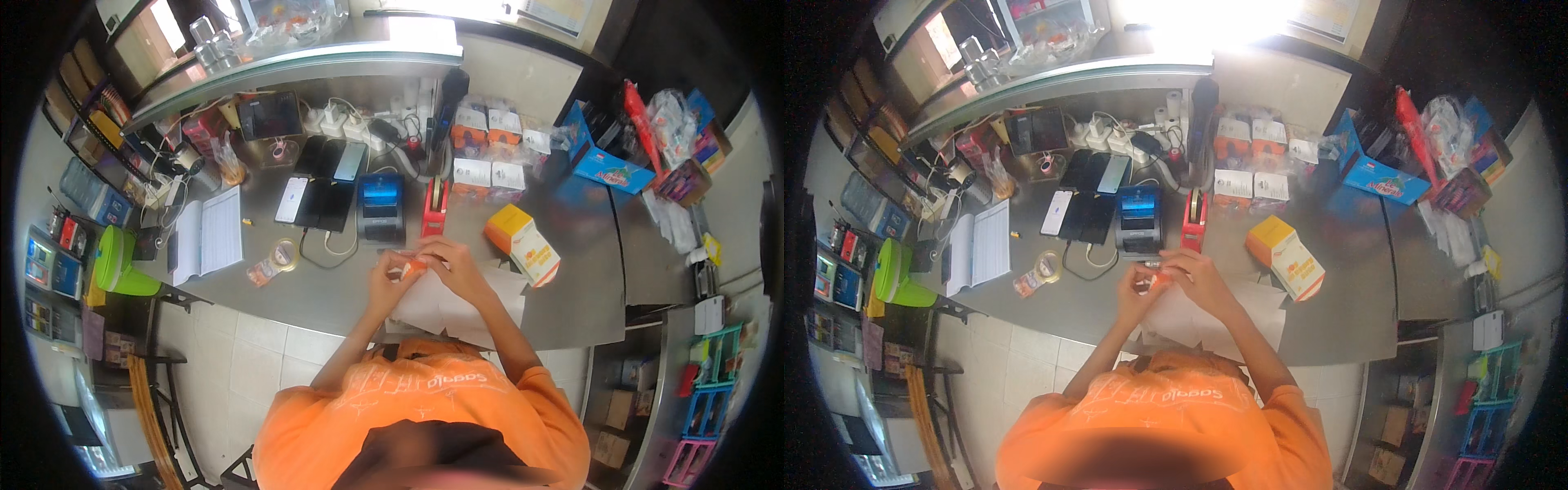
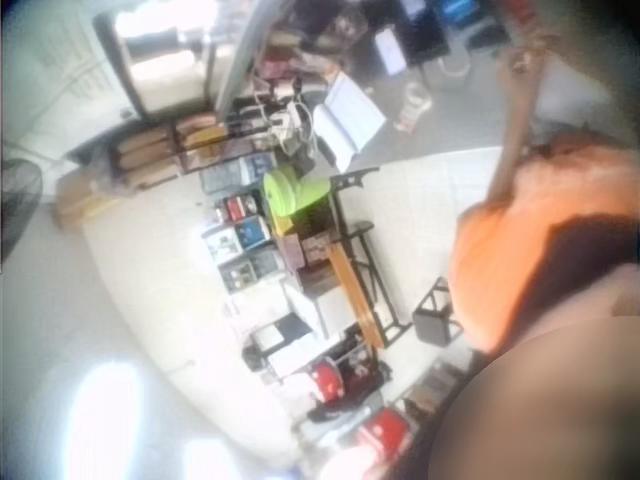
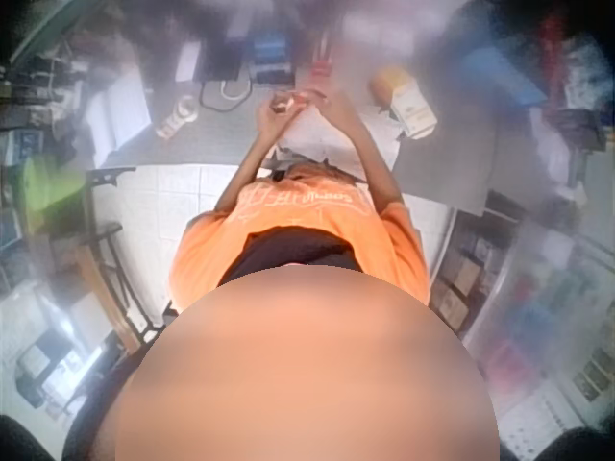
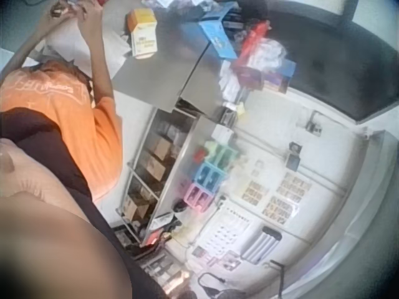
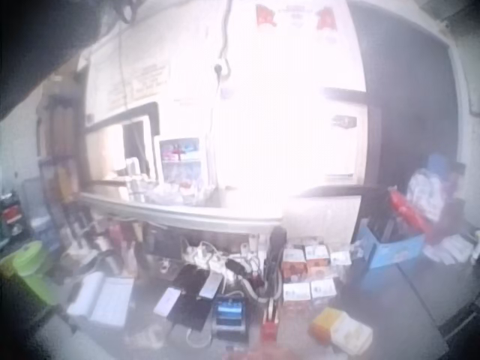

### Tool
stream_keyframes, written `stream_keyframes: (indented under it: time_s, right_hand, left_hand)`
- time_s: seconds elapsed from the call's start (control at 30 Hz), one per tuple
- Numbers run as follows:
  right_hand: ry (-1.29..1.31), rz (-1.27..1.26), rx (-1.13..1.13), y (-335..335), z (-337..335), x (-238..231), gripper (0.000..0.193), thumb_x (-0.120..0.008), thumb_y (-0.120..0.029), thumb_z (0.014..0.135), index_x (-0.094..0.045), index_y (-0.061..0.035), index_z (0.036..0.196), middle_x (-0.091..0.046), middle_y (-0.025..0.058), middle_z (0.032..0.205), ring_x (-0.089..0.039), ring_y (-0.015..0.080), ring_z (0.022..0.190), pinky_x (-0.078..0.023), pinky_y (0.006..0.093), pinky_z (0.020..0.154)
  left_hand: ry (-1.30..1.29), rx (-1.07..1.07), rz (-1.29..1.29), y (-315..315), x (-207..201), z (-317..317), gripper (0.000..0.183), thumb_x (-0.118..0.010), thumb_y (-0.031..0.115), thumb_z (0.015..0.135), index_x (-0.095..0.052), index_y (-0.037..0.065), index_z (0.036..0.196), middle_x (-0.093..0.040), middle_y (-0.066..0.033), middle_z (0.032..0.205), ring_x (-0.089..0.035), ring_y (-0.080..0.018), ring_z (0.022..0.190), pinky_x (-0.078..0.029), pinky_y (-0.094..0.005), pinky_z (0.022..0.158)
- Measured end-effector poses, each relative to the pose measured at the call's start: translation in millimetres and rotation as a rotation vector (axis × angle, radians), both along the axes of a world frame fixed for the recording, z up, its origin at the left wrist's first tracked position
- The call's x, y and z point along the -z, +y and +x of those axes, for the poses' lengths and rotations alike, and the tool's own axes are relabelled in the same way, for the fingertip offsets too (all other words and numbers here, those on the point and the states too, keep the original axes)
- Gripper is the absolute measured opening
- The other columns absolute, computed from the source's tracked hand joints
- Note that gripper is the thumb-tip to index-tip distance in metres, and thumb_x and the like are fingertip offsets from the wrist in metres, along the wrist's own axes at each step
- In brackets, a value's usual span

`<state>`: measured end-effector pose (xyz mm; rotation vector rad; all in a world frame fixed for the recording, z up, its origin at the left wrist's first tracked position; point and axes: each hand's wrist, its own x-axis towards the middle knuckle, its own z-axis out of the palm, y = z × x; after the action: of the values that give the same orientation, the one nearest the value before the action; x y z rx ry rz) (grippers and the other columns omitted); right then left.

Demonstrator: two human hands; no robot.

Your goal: The person assembles small white cardboard boxes at a counter. They fold the flaps, tuck the tabs, and close each box, then place the finished boxes on the counter. The person also briefly handles a smartphone and a small orange item during the process.

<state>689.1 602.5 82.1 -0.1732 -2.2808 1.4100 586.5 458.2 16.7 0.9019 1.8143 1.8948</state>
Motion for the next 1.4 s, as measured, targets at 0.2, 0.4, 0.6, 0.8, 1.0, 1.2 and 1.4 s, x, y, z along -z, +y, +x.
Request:
stream_keyframes:
  time_s: [0.2, 0.4, 0.6, 0.8, 1.0, 1.2, 1.4]
  right_hand:
    - [0.097, -0.049, 0.023, -14.2, 5.5, -45.2, 0.012, -0.061, 0.004, 0.087, -0.066, 0.006, 0.098, -0.061, 0.0176, 0.121, -0.066, 0.0264, 0.101, -0.057, 0.0326, 0.084]
    - [0.145, -0.128, 0.026, -23.0, 9.3, -53.5, 0.006, -0.06, 0.003, 0.087, -0.064, 0.0051, 0.091, -0.061, 0.0165, 0.116, -0.064, 0.0254, 0.103, -0.057, 0.0323, 0.08]
    - [0.202, 0.018, 0.087, -29.9, 13.7, -55.6, 0.005, -0.063, 0.001, 0.086, -0.065, 0.0039, 0.089, -0.063, 0.0161, 0.11, -0.063, 0.0245, 0.095, -0.053, 0.0316, 0.08]
    - [0.259, 0.213, 0.05, -32.8, 13.8, -50.5, 0.006, -0.063, 0.001, 0.084, -0.065, 0.0033, 0.089, -0.063, 0.0145, 0.108, -0.062, 0.0306, 0.1, -0.051, 0.0372, 0.084]
    - [0.33, 0.689, 0.112, -34.6, 12.7, -46.1, 0.013, -0.069, -0.002, 0.08, -0.066, 0.0021, 0.091, -0.065, 0.0091, 0.106, -0.063, 0.0266, 0.101, -0.052, 0.038, 0.084]
    - [0.441, 0.459, 0.132, -27.1, 7.8, -54.8, 0.021, -0.074, -0.007, 0.076, -0.067, -0.0018, 0.095, -0.065, 0.0094, 0.103, -0.064, 0.0274, 0.095, -0.054, 0.0398, 0.079]
    - [0.164, 0.541, 0.171, -29.9, 10.0, -46.1, 0.031, -0.072, -0.011, 0.076, -0.065, -0.0038, 0.106, -0.066, 0.0108, 0.101, -0.065, 0.0283, 0.093, -0.052, 0.0371, 0.078]
  left_hand:
    - [0.516, -0.085, 0.095, -6.1, -47.7, -5.2, 0.028, -0.085, 0.009, 0.072, -0.064, 0.003, 0.089, -0.073, -0.0097, 0.099, -0.068, -0.0176, 0.081, -0.053, -0.0285, 0.064]
    - [0.758, -0.117, 0.211, -9.7, -66.1, -4.3, 0.031, -0.087, 0.008, 0.066, -0.064, 0.003, 0.086, -0.072, -0.0155, 0.1, -0.069, -0.0258, 0.08, -0.054, -0.0295, 0.063]
    - [0.765, -0.126, 0.187, -14.8, -70.8, 0.0, 0.03, -0.086, 0.005, 0.066, -0.063, 0.001, 0.086, -0.072, -0.0205, 0.098, -0.071, -0.0253, 0.08, -0.055, -0.0296, 0.067]
    - [0.449, -0.14, 0.193, -17.2, -66.5, 1.3, 0.031, -0.085, 0.006, 0.071, -0.065, 0.003, 0.094, -0.072, -0.013, 0.105, -0.07, -0.0199, 0.085, -0.054, -0.027, 0.066]
    - [-0.189, 0.139, 0.175, -14.6, -77.7, 2.4, 0.035, -0.081, 0.0, 0.075, -0.064, 0.004, 0.105, -0.07, -0.0113, 0.111, -0.068, -0.0139, 0.09, -0.056, -0.0284, 0.075]
    - [-0.491, 0.228, 0.245, -27.9, -114.3, 2.3, 0.038, -0.073, -0.003, 0.081, -0.061, 0.002, 0.117, -0.071, -0.0121, 0.105, -0.069, -0.016, 0.091, -0.055, -0.027, 0.079]
    - [0.509, 0.085, 0.037, -27.5, -124.8, 4.6, 0.01, -0.069, -0.002, 0.081, -0.072, 0.002, 0.089, -0.073, -0.0104, 0.089, -0.069, -0.0233, 0.081, -0.052, -0.0314, 0.074]
